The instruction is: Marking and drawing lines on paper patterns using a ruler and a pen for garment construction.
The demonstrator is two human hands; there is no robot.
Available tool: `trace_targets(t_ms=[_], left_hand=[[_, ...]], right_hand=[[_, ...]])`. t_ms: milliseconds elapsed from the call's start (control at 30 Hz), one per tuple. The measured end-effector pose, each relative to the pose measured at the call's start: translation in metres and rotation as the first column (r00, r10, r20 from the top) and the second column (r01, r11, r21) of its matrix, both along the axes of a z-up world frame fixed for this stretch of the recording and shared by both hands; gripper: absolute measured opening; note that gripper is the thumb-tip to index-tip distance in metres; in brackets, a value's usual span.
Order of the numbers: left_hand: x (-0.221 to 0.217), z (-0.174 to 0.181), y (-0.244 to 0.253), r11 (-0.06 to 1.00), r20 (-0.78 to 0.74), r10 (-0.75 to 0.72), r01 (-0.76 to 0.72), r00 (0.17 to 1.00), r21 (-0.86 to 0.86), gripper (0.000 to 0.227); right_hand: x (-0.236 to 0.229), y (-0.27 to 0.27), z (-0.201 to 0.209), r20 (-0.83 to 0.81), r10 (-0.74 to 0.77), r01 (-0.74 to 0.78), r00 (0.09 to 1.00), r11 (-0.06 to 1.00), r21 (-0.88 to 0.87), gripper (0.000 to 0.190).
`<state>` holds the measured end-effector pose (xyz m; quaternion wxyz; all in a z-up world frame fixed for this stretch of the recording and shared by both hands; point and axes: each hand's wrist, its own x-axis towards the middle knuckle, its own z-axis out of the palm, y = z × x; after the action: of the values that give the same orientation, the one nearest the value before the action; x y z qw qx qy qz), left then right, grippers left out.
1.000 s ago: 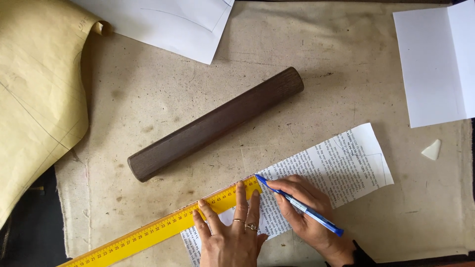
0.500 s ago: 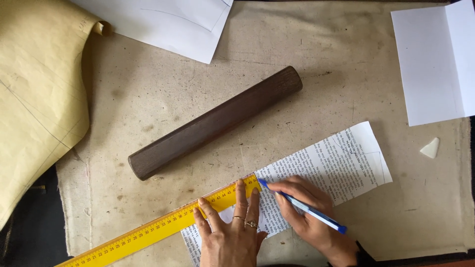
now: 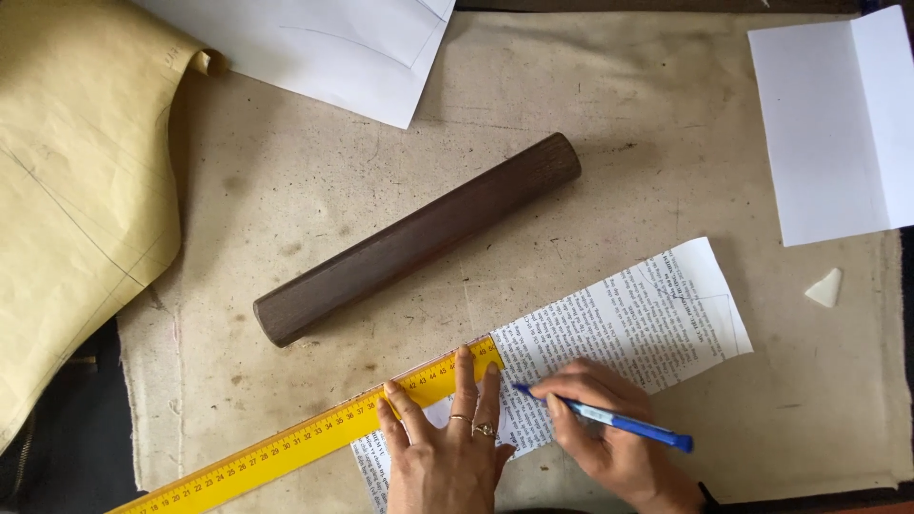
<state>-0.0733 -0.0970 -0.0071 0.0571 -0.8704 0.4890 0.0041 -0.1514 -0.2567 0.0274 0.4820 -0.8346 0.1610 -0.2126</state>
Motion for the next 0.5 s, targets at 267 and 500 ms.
trace_targets(t_ms=[267, 500], left_hand=[[0.054, 0.021, 0.027, 0.996, -0.295, 0.028, -0.05, 0.955, -0.067, 0.067], [0.15, 0.009, 0.12, 0.779, -0.319, 0.567, -0.367, 0.76, 0.509, 0.067]], right_hand=[[-0.011, -0.012, 0.013, -0.025, -0.082, 0.08, 0.996, 0.995, -0.065, 0.021], [-0.037, -0.015, -0.012, -0.041, -0.072, 0.076, 0.997, 0.991, 0.106, 0.034]])
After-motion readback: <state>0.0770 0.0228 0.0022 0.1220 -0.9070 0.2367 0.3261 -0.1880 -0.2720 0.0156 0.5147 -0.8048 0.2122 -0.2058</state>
